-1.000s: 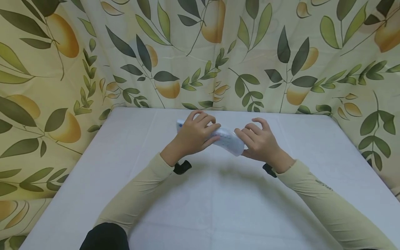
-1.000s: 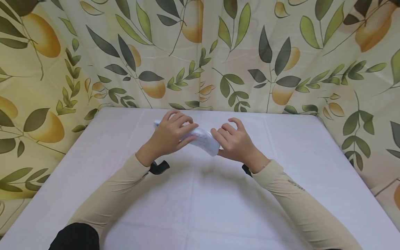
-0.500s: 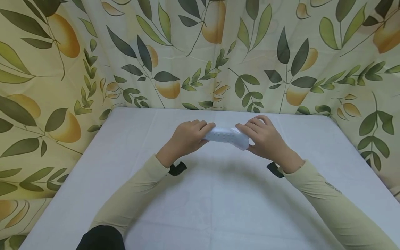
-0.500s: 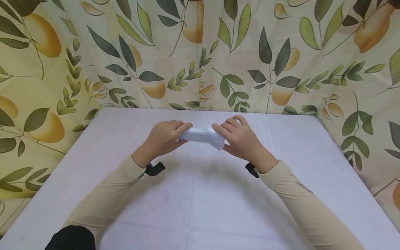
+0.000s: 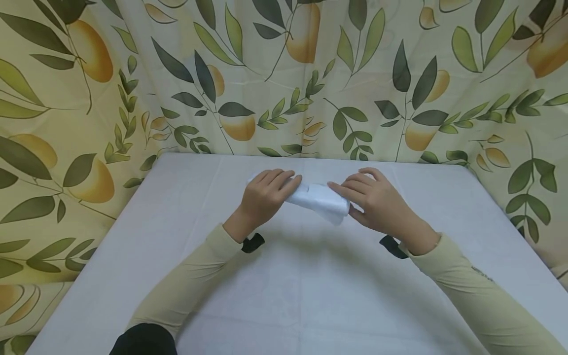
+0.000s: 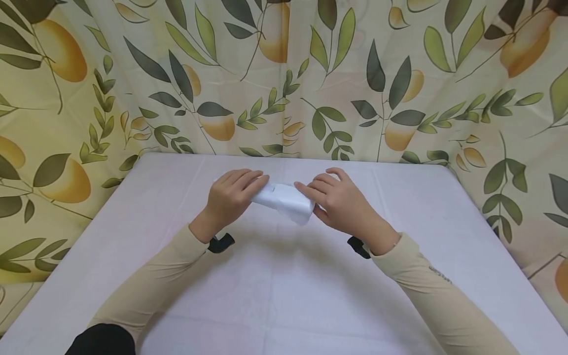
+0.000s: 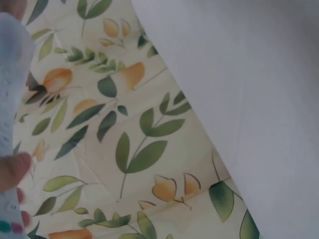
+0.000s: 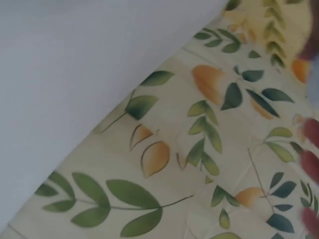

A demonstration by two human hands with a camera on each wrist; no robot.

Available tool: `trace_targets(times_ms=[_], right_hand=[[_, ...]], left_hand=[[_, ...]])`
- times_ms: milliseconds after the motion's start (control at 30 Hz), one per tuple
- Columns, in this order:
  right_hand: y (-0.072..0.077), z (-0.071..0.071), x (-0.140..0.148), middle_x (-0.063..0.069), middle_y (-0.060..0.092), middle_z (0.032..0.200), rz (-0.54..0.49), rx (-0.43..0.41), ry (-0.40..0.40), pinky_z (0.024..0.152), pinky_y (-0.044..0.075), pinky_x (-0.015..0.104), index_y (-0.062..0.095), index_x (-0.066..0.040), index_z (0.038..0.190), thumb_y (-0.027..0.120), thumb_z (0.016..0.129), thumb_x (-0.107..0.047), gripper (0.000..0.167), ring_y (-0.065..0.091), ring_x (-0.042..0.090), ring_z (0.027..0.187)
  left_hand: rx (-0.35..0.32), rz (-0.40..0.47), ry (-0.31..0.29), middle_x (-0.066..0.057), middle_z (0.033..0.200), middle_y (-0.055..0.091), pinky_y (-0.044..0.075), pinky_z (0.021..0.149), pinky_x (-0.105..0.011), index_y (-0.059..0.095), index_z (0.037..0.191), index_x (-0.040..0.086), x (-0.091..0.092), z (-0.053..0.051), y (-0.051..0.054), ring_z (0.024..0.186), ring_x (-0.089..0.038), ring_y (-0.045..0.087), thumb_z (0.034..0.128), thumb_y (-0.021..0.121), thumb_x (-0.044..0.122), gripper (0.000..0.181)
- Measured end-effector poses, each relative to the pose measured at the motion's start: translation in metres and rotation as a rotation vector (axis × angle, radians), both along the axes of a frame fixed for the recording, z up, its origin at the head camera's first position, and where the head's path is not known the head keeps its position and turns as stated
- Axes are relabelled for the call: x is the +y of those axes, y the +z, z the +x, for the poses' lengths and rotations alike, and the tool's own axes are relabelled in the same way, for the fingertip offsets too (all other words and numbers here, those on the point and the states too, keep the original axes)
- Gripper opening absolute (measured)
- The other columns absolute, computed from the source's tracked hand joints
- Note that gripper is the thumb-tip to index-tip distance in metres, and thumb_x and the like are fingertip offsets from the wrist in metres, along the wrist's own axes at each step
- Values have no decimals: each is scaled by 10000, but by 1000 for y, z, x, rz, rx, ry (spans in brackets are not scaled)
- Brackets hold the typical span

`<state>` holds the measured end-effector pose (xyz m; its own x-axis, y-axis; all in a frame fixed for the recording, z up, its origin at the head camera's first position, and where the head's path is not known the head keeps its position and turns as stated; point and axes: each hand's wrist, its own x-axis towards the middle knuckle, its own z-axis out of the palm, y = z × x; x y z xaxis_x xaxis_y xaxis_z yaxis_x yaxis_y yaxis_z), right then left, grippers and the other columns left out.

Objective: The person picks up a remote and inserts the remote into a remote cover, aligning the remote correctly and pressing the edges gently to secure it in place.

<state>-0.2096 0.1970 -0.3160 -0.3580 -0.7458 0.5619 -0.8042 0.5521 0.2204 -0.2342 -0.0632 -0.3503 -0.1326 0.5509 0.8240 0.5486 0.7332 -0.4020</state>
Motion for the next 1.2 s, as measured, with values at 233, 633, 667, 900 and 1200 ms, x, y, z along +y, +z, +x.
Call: trace_targets(times_ms=[233,633,667,900,1200], right_hand=[[-9,-3,5,127,708,905,-1,288,-58,848,469,552,620,-78,1205,864,538,2,714,656,303,841],[-13,-6,3,191,666,921,-364,304,21,807,440,511,658,-34,1026,577,854,-102,202,596,363,867],[-14,-5,1,191,662,885,-432,341,61,787,435,500,662,-23,971,540,882,-140,190,588,357,834],[-14,-5,-8,133,632,684,-459,547,230,734,443,463,664,-45,750,584,913,-284,300,564,292,671],[-23,-9,-12,94,632,729,-387,575,259,697,436,465,697,-87,796,592,919,-159,177,560,256,703]], left_hand=[[-188,-94,65,-37,979,669,504,864,-306,645,1150,148,6,3,4,886,-191,647,747,774,364,474],[-530,-37,63,-113,1104,601,519,803,-342,533,1215,52,8,8,1,956,-236,617,800,663,525,643],[-546,-21,63,-114,1111,601,519,793,-338,528,1215,46,8,8,1,960,-234,616,802,665,519,643],[-563,43,13,-100,1072,632,515,759,-316,541,1180,5,6,8,5,909,-216,615,799,700,459,613],[-632,88,-65,-93,1039,626,516,723,-303,522,1178,-1,9,12,3,842,-197,589,810,709,400,576]])
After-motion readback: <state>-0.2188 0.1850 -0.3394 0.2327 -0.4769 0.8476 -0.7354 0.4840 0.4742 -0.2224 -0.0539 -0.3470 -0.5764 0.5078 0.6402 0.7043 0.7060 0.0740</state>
